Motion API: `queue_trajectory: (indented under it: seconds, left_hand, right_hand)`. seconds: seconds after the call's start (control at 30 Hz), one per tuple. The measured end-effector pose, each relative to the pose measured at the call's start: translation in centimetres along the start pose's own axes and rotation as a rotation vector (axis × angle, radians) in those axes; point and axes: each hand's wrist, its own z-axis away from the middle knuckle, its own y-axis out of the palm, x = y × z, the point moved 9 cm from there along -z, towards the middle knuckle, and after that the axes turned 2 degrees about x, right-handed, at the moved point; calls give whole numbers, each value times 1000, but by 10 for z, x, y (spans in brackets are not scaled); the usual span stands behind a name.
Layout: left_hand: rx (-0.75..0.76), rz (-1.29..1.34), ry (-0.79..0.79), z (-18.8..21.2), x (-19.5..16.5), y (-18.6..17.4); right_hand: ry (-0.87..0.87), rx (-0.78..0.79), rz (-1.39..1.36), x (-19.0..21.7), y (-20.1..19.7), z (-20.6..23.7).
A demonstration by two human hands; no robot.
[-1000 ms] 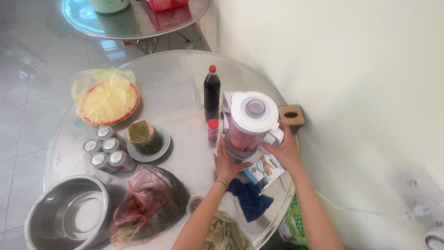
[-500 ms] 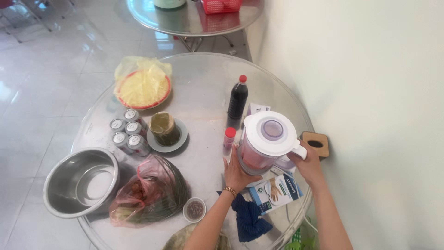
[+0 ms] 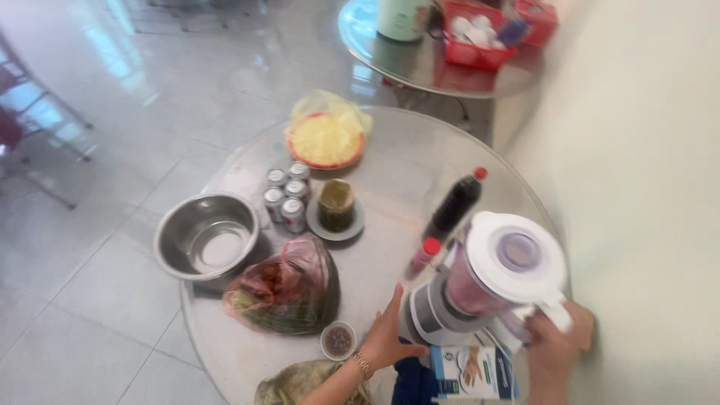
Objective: The person unplugs a blender from a wall socket, wipes the table with a cloth, and carries the blender jar into the kitchen. They stir chopped meat simmering in a pot on the floor, ladle it into a bowl, cut vegetables with scissors, add cut chili pieces to the pot, stir the meat with chopsticks, and carry a bowl of fish to the shelf.
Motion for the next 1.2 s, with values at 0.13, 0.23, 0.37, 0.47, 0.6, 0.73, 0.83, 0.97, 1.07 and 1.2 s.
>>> queue_trajectory:
  seconds: [0.13, 0.23, 0.37, 0.47, 0.6, 0.73, 0.83, 0.97, 1.07, 1.2]
  left_hand:
    - [-171, 250, 106, 53, -38, -77]
    - [-303, 367, 207, 101, -70, -126]
    - [-473, 243, 332, 188, -93, -203]
    - [-606, 190, 324, 276, -82, -254]
    - [-769, 132, 192, 408, -46, -306]
    - [-874, 195, 101, 563, -13, -332]
    - [-908, 287, 92, 685, 2, -335]
    - [-1160, 341, -65, 849, 10, -340]
    - [-1393, 371, -46, 960, -9, -344]
    - [-1682, 511, -182, 1108, -15, -349]
  right_hand:
    - [264, -284, -636, 17, -7, -22]
    - [259, -143, -469, 38, 20, -35]
    - [339, 176, -359, 41, 120, 5]
    - [420, 478, -357, 48, 236, 86]
    - [475, 919, -334, 93, 375, 230]
    - [472, 1306, -335, 179, 457, 392]
    - [464, 1547, -372, 257, 489, 517]
    - [414, 1794, -487, 375, 514, 667]
    - [277, 1953, -463, 468, 532, 766]
    - [-44, 2182, -421, 579, 572, 913]
